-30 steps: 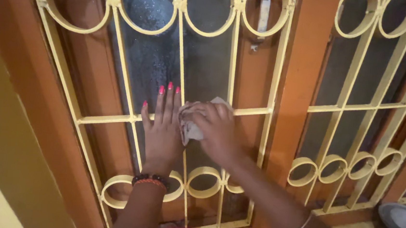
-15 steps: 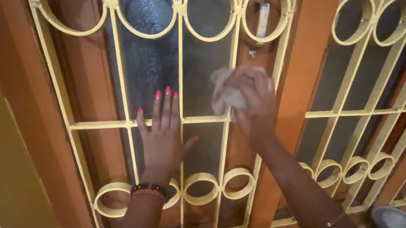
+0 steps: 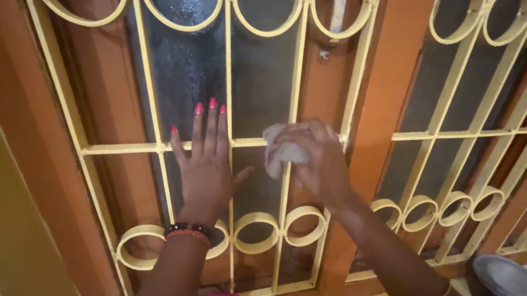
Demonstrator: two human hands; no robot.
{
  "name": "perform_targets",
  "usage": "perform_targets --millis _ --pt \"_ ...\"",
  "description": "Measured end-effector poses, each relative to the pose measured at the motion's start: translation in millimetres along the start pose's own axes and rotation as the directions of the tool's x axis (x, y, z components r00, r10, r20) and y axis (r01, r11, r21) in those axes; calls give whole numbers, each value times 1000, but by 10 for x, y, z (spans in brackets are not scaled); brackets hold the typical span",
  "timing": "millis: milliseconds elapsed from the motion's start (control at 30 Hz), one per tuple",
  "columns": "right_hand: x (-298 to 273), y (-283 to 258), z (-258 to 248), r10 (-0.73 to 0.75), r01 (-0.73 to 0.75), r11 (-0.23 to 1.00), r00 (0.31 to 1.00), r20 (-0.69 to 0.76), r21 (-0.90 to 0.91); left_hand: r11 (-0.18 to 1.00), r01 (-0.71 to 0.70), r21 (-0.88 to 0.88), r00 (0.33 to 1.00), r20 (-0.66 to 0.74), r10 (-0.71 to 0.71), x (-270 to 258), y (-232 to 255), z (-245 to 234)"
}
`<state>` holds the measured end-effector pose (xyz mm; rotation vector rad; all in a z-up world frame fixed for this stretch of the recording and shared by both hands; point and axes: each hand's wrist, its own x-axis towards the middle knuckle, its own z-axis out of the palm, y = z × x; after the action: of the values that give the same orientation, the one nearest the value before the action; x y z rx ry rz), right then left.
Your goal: The person cleans the glass panes of a security door using a cloth and a spray bottle. They wipe the glass in circular and vertical motions, occasionally spraying the surface with liquid to aid in cleaning.
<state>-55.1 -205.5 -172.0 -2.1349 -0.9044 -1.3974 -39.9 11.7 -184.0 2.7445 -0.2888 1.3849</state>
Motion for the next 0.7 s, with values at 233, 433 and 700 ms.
perform_targets --millis 233,433,700 --pt "736 82 -97 -94 65 989 969 -230 -129 1000 -5 -15 999 54 6 13 -36 -24" --pt "419 174 91 -74 45 986 981 -179 -160 1000 -6 -16 997 72 7 9 -30 -35" --pt "134 -23 -45 -96 94 995 994 -52 -41 985 -53 -163 998 33 59 79 -84 -96"
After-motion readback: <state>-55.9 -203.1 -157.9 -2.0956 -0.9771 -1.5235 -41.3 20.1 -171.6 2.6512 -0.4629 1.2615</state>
